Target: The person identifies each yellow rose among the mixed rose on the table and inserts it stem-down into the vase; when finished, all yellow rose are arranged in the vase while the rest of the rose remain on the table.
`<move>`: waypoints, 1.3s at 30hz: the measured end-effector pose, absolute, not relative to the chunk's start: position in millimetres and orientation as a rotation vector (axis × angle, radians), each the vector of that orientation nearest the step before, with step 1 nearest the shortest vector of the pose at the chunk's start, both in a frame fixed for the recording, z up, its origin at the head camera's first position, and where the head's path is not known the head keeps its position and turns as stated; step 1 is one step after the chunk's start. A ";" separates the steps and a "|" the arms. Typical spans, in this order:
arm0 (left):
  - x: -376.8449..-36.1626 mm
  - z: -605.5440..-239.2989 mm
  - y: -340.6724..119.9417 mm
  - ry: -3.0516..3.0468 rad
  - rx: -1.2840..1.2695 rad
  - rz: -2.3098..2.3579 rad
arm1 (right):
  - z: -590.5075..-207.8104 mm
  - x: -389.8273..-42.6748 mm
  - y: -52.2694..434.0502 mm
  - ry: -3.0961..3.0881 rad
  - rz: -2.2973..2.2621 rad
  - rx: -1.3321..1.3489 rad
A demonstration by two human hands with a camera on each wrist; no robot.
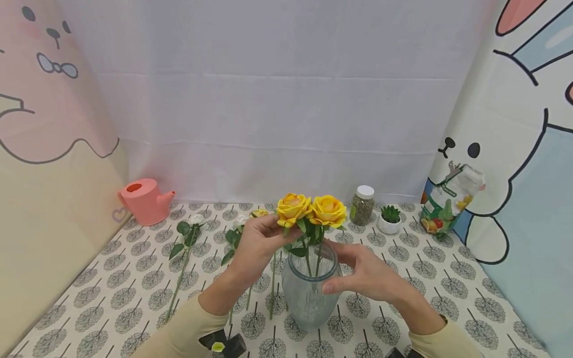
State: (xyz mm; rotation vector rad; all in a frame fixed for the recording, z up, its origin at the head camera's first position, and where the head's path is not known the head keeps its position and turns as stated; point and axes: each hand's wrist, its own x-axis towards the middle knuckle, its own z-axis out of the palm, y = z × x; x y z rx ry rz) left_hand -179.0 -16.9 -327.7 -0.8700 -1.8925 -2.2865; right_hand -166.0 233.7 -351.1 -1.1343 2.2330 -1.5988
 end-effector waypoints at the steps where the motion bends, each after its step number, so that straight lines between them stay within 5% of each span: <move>1: -179.5 -327.9 -16.7 -1.896 -0.871 -2.288 | -350.9 -166.1 233.7 2.240 -1.595 -1.138; 39: -208.1 -328.0 -45.7 -1.946 -0.697 -2.302 | -348.3 -164.9 236.0 2.253 -1.587 -1.044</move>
